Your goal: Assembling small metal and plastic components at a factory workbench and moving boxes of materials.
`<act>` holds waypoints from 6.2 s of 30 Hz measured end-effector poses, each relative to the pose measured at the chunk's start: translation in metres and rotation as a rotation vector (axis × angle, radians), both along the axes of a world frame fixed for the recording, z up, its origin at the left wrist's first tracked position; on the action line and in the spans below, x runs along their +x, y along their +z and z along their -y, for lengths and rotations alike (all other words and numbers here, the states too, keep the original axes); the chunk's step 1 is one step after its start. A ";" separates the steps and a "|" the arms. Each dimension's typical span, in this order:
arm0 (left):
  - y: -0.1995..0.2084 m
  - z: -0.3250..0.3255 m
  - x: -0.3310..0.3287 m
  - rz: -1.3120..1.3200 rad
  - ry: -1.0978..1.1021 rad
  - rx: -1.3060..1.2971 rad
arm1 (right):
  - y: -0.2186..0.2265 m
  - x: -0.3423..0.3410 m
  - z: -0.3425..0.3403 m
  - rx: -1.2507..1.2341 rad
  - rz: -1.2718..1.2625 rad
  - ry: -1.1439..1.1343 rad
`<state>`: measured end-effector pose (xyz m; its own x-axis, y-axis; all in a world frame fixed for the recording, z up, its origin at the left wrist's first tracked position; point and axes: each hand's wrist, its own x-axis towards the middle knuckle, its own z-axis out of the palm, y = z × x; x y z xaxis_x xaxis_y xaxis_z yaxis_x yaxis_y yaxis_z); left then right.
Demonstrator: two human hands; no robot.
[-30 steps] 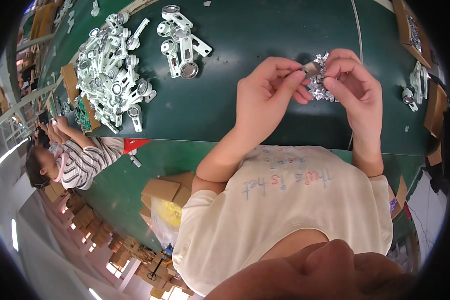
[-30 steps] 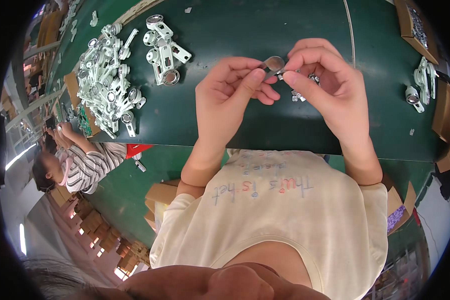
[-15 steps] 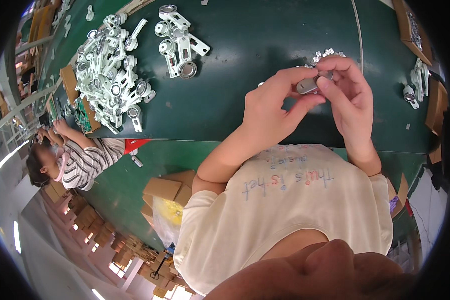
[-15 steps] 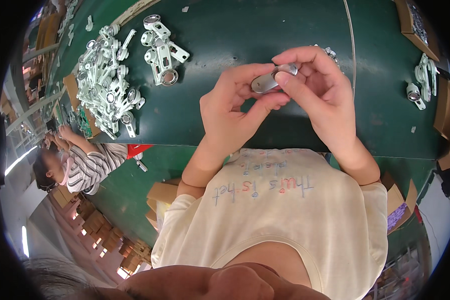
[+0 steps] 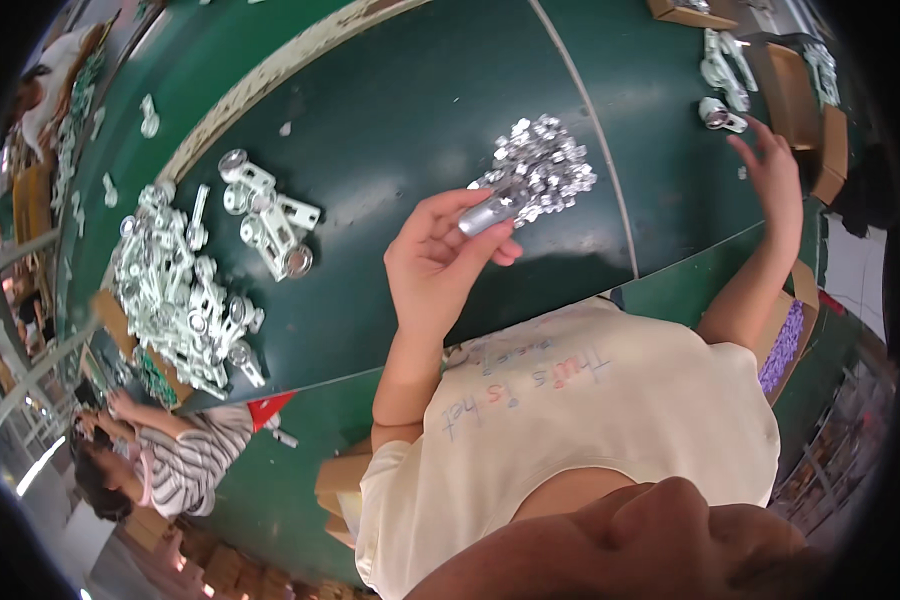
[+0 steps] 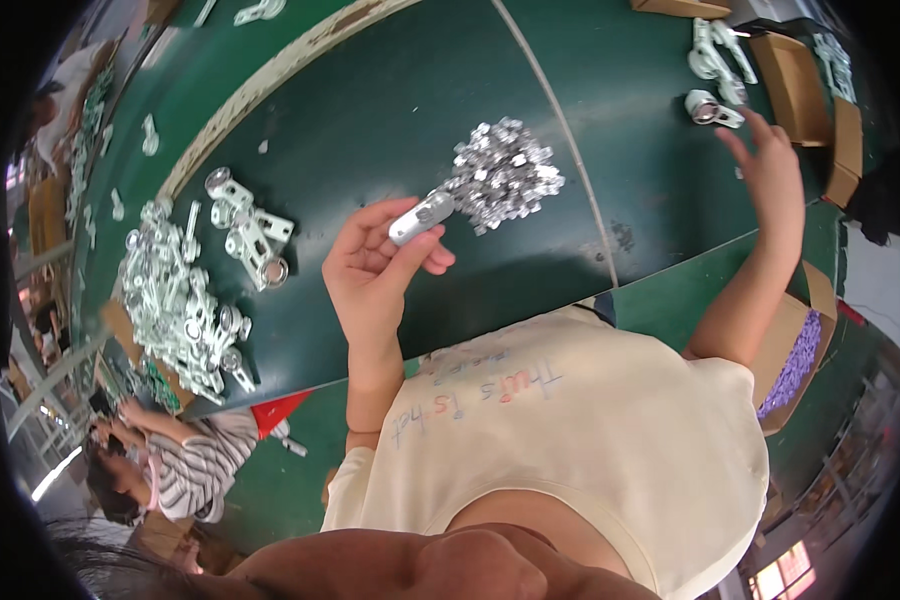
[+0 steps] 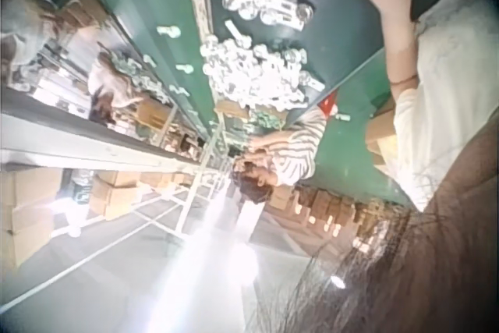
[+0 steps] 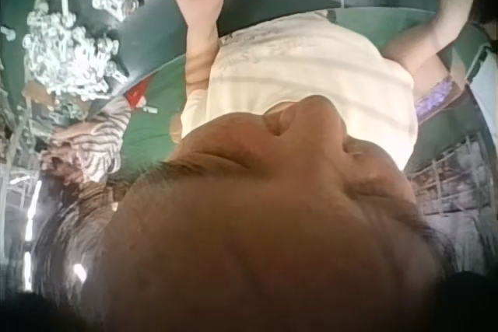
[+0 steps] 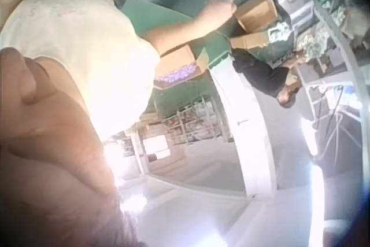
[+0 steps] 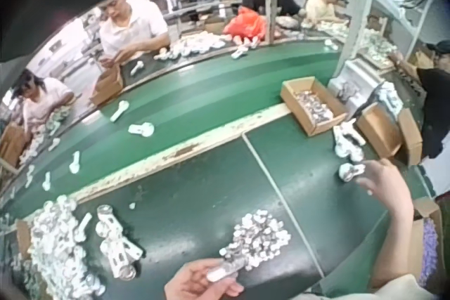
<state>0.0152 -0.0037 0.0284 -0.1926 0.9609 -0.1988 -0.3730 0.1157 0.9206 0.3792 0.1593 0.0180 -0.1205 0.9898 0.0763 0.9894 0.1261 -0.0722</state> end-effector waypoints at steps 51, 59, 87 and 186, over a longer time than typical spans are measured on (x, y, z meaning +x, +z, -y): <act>0.019 0.013 -0.003 -0.104 -0.076 0.072 | 0.039 -0.206 0.066 -0.522 -1.086 0.755; 0.023 0.012 -0.003 -0.006 -0.118 -0.032 | 0.038 -0.205 0.068 -0.414 -1.046 0.803; 0.028 0.009 -0.005 0.126 -0.173 -0.172 | 0.034 -0.201 0.066 -0.545 -1.105 0.717; -0.030 -0.001 0.002 -0.047 -0.062 0.145 | -0.003 -0.195 0.060 -0.862 -1.504 0.499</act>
<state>0.0172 -0.0031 -0.0014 -0.1374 0.9893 -0.0498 -0.3252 0.0024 0.9456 0.1838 0.0997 0.0155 -0.7084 0.7021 -0.0719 -0.0930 -0.1939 -0.9766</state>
